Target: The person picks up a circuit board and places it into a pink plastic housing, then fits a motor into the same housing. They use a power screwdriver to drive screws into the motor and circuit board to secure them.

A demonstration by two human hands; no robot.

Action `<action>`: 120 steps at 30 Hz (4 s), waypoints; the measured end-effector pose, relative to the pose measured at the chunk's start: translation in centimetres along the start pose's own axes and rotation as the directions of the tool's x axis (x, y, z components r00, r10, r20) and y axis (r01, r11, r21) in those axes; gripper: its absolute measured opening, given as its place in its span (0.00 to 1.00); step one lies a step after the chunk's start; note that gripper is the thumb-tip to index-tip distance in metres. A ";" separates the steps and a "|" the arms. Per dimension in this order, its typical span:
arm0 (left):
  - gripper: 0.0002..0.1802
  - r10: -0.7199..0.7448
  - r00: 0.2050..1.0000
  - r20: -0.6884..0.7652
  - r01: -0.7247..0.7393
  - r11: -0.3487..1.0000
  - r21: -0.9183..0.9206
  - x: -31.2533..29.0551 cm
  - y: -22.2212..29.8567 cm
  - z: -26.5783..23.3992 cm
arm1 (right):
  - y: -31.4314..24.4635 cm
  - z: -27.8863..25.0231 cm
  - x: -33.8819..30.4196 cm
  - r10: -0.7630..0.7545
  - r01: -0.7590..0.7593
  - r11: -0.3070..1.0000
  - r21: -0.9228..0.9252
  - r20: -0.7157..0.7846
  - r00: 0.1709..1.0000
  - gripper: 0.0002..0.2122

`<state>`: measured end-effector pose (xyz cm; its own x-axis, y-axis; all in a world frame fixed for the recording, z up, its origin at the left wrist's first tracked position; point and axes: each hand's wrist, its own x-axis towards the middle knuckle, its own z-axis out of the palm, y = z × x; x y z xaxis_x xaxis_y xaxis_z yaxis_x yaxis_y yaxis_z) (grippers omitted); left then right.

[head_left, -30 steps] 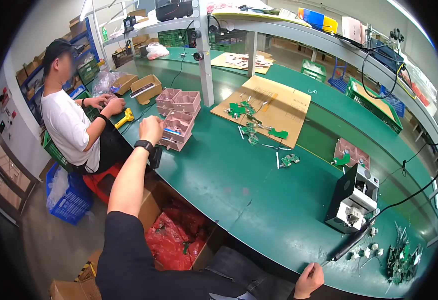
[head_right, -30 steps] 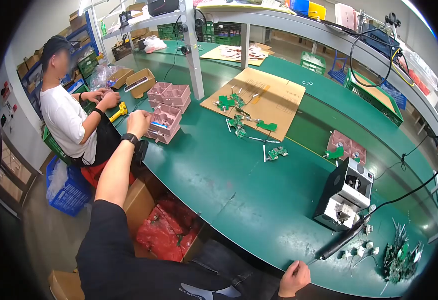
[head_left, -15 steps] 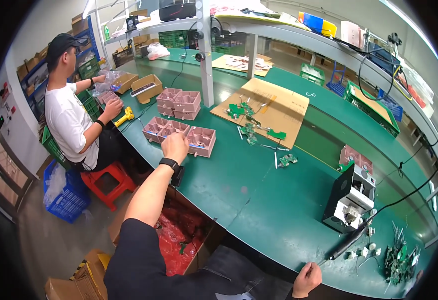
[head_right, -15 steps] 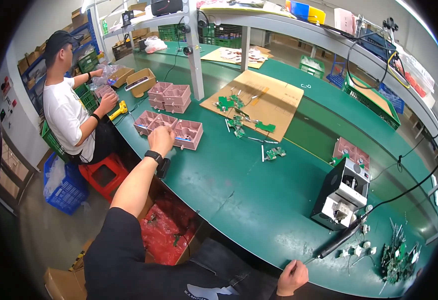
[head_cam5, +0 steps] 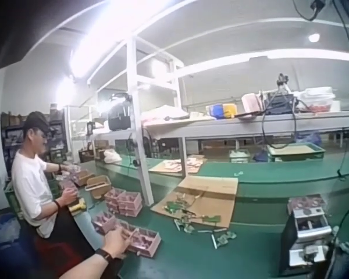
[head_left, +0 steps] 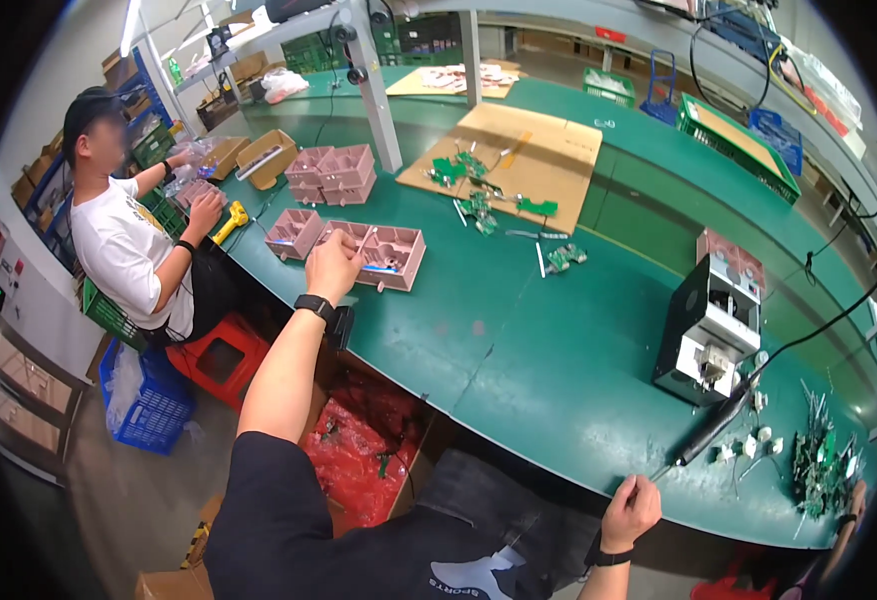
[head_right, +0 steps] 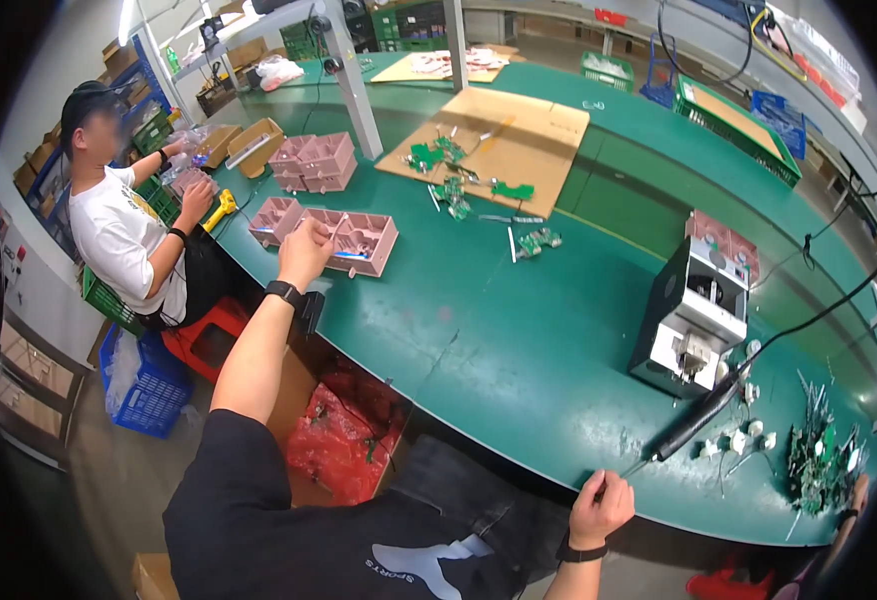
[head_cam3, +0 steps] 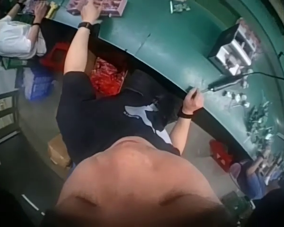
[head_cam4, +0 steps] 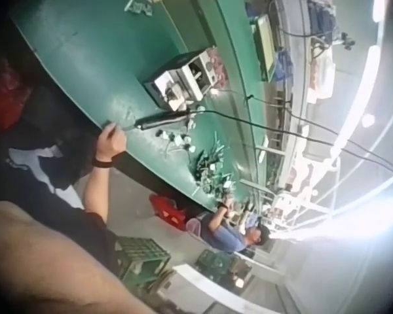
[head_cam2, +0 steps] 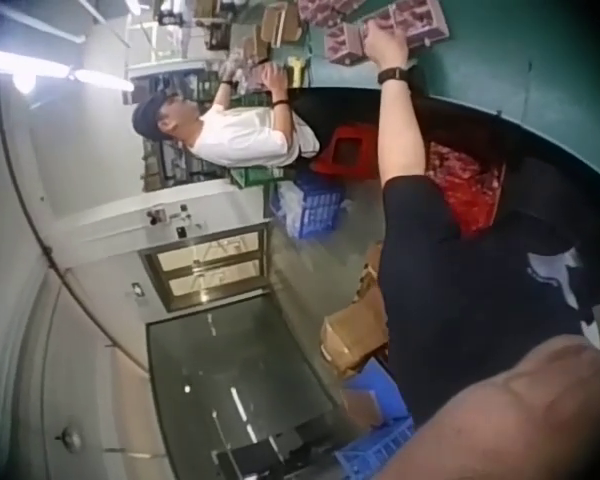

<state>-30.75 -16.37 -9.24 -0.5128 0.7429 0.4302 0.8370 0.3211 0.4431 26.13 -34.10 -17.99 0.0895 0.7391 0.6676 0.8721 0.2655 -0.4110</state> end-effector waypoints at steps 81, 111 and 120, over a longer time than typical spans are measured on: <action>0.19 0.708 0.700 0.094 -0.690 0.704 -0.170 5.8 26.4 18.6 | -4.9 -7.3 0.1 0.188 -0.198 0.976 0.094 0.106 0.977 0.05; 0.18 0.692 0.627 0.358 0.127 0.362 -0.924 -27.0 25.7 -2.8 | -8.8 -6.4 6.7 -0.236 0.236 0.971 0.031 -0.009 0.972 0.27; 0.24 0.694 0.593 0.408 0.019 0.494 -0.869 -27.2 23.1 -2.8 | -10.1 -5.3 3.9 -0.119 0.098 0.982 0.160 0.126 0.985 0.34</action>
<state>1.99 -30.85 -8.54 0.3549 0.9030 0.2420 0.2374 -0.3374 0.9109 20.21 -37.20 -7.90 -0.0766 0.7745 0.6279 0.7886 0.4324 -0.4372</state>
